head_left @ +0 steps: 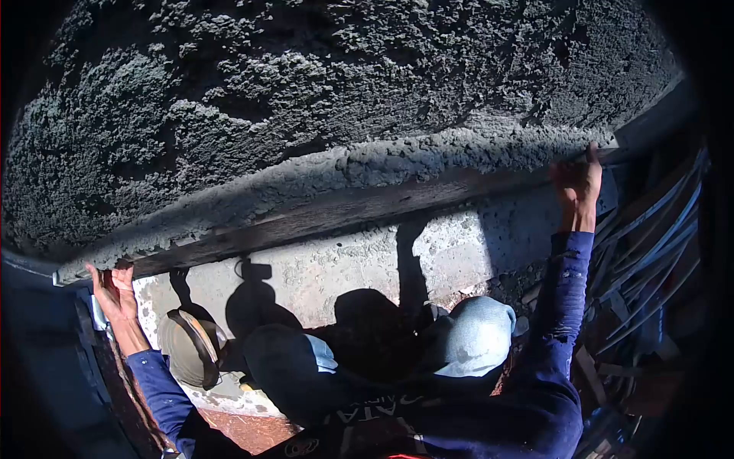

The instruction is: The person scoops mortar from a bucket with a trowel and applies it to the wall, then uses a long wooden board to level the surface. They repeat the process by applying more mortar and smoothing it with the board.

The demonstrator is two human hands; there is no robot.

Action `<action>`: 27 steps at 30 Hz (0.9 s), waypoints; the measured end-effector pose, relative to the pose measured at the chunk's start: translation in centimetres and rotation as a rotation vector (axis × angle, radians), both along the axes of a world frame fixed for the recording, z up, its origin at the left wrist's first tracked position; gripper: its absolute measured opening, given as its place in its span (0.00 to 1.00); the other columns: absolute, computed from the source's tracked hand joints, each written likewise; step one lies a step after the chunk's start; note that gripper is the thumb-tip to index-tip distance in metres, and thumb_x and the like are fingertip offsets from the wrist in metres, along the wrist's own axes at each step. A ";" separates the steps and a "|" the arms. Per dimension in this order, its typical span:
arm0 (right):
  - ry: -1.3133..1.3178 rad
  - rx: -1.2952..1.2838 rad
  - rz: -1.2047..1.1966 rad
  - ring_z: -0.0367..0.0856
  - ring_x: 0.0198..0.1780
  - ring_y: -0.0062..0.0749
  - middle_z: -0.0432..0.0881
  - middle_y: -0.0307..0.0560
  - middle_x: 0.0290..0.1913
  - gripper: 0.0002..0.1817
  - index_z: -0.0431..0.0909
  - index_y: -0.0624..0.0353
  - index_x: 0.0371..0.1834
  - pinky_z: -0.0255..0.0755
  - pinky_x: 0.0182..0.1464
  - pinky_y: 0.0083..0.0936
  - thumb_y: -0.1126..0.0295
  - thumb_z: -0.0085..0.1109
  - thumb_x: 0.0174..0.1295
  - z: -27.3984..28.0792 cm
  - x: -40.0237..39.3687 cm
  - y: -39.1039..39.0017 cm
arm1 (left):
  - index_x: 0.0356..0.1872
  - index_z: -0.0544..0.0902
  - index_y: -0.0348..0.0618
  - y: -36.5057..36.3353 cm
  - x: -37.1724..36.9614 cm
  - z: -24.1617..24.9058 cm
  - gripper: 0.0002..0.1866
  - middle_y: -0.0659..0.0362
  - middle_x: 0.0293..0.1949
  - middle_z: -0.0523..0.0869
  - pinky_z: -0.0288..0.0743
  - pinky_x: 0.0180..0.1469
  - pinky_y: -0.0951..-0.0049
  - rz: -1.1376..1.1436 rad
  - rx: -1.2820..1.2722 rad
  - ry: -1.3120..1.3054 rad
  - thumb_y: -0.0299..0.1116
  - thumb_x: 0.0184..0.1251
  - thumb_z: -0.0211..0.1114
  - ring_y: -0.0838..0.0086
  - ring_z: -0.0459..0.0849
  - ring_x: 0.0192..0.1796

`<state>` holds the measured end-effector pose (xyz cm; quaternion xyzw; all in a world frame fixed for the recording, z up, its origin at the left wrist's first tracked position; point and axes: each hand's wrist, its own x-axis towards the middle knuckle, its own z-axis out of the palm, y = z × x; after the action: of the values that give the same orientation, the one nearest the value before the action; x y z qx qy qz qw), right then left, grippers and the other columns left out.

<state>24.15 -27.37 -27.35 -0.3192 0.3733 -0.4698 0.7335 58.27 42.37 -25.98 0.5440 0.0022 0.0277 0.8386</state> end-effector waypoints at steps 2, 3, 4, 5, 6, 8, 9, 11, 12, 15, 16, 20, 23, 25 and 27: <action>-0.004 0.049 -0.037 0.66 0.64 0.44 0.66 0.54 0.64 0.33 0.63 0.59 0.62 0.63 0.60 0.45 0.44 0.51 0.64 1.4 -2.4 -5.1 | 0.40 0.74 0.40 -2.4 -0.8 1.6 0.17 0.54 0.30 0.81 0.85 0.42 0.61 -0.043 -0.004 0.049 0.47 0.69 0.58 0.65 0.85 0.34; -0.008 0.034 -0.050 0.66 0.64 0.44 0.66 0.54 0.64 0.33 0.63 0.59 0.62 0.63 0.60 0.45 0.44 0.51 0.64 1.7 -3.8 -7.5 | 0.43 0.75 0.40 -5.3 -2.8 2.8 0.17 0.54 0.29 0.81 0.85 0.42 0.61 -0.009 -0.019 0.087 0.46 0.69 0.58 0.65 0.85 0.33; -0.045 -0.031 -0.024 0.68 0.63 0.45 0.68 0.53 0.63 0.32 0.64 0.59 0.62 0.64 0.61 0.45 0.44 0.50 0.65 1.6 -4.9 -9.6 | 0.50 0.73 0.41 -9.3 -4.9 3.9 0.19 0.54 0.27 0.81 0.86 0.42 0.59 0.053 -0.016 0.034 0.45 0.70 0.58 0.65 0.86 0.32; -0.086 -0.094 0.006 0.70 0.62 0.45 0.71 0.52 0.62 0.32 0.65 0.58 0.62 0.66 0.61 0.45 0.45 0.49 0.66 1.8 -5.0 -10.4 | 0.50 0.73 0.41 -10.6 -5.8 3.7 0.19 0.54 0.27 0.81 0.86 0.42 0.59 0.054 -0.019 0.023 0.45 0.70 0.58 0.65 0.86 0.32; -0.157 0.019 -0.096 0.70 0.63 0.44 0.76 0.47 0.58 0.25 0.69 0.56 0.60 0.57 0.68 0.48 0.49 0.46 0.68 2.5 -5.0 -11.3 | 0.51 0.73 0.41 -11.5 -6.5 3.2 0.18 0.52 0.34 0.82 0.85 0.45 0.57 -0.120 -0.077 -0.040 0.43 0.70 0.58 0.65 0.86 0.36; -0.198 0.005 -0.025 0.68 0.64 0.44 0.75 0.45 0.59 0.26 0.69 0.55 0.60 0.55 0.69 0.48 0.48 0.46 0.68 1.2 -6.2 -14.0 | 0.52 0.74 0.40 -11.9 -6.3 0.2 0.17 0.52 0.37 0.83 0.84 0.44 0.54 -0.315 -0.168 -0.124 0.41 0.70 0.59 0.68 0.85 0.33; -0.228 -0.011 0.042 0.67 0.65 0.44 0.75 0.43 0.60 0.27 0.69 0.54 0.61 0.52 0.70 0.48 0.47 0.45 0.68 0.2 -7.3 -15.8 | 0.51 0.74 0.41 -14.7 -7.7 0.0 0.17 0.56 0.32 0.82 0.85 0.41 0.55 -0.128 -0.160 -0.073 0.42 0.69 0.59 0.72 0.82 0.25; 0.041 0.000 -0.121 0.59 0.71 0.44 0.66 0.44 0.69 0.34 0.64 0.55 0.67 0.45 0.72 0.43 0.41 0.39 0.68 -0.7 -6.5 -13.7 | 0.49 0.74 0.42 -16.0 -8.6 -1.8 0.17 0.58 0.29 0.80 0.85 0.39 0.58 -0.140 -0.163 -0.007 0.43 0.68 0.60 0.74 0.81 0.23; 0.078 0.064 -0.170 0.59 0.71 0.45 0.65 0.46 0.69 0.35 0.62 0.56 0.68 0.45 0.72 0.45 0.40 0.40 0.67 -1.6 -6.4 -13.6 | 0.46 0.75 0.43 -16.2 -8.7 -2.7 0.16 0.60 0.26 0.78 0.85 0.37 0.63 -0.075 -0.121 0.044 0.44 0.67 0.61 0.75 0.79 0.23; -0.041 0.023 0.211 0.57 0.71 0.51 0.59 0.55 0.71 0.41 0.55 0.59 0.71 0.48 0.70 0.52 0.39 0.43 0.65 -12.0 -7.5 -17.7 | 0.48 0.74 0.44 -11.5 -6.1 -7.2 0.21 0.60 0.31 0.79 0.82 0.36 0.69 -0.033 -0.122 0.077 0.50 0.64 0.64 0.73 0.79 0.30; 0.085 0.020 0.140 0.57 0.71 0.53 0.57 0.57 0.72 0.41 0.52 0.60 0.72 0.51 0.69 0.53 0.40 0.43 0.66 -10.1 -6.7 -13.6 | 0.46 0.74 0.45 -9.8 -5.4 -7.7 0.21 0.62 0.28 0.76 0.80 0.36 0.70 0.019 -0.108 0.092 0.50 0.64 0.64 0.75 0.76 0.29; 0.178 0.089 0.013 0.62 0.67 0.54 0.58 0.60 0.71 0.42 0.51 0.63 0.71 0.61 0.63 0.53 0.39 0.41 0.66 -5.9 -0.6 -1.1 | 0.41 0.76 0.44 -1.2 0.0 -8.4 0.21 0.62 0.34 0.78 0.76 0.46 0.72 -0.016 -0.093 0.089 0.52 0.61 0.66 0.76 0.77 0.35; 0.104 0.033 0.044 0.68 0.60 0.51 0.62 0.59 0.68 0.43 0.52 0.63 0.71 0.65 0.59 0.50 0.37 0.44 0.65 -1.8 1.0 2.3 | 0.44 0.77 0.42 8.1 5.4 -7.8 0.23 0.61 0.38 0.80 0.75 0.49 0.73 -0.063 -0.036 0.014 0.52 0.61 0.66 0.75 0.79 0.38; 0.087 -0.031 0.018 0.70 0.53 0.47 0.65 0.57 0.64 0.45 0.50 0.62 0.71 0.68 0.53 0.46 0.37 0.47 0.63 2.9 1.2 4.3 | 0.44 0.76 0.38 3.4 2.8 -2.9 0.25 0.60 0.40 0.80 0.76 0.49 0.76 0.208 -0.003 0.031 0.52 0.62 0.65 0.79 0.79 0.41; -0.007 -0.079 0.022 0.73 0.51 0.45 0.65 0.56 0.63 0.45 0.50 0.63 0.71 0.69 0.53 0.44 0.39 0.49 0.63 3.5 0.3 0.8 | 0.42 0.77 0.37 11.0 7.0 -3.7 0.24 0.60 0.38 0.80 0.77 0.45 0.80 -0.476 -0.042 0.120 0.51 0.62 0.66 0.81 0.78 0.38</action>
<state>24.43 -26.54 -23.84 -0.3501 0.3483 -0.4774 0.7268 65.26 53.39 -29.63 0.5122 -0.0755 -0.2031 0.8311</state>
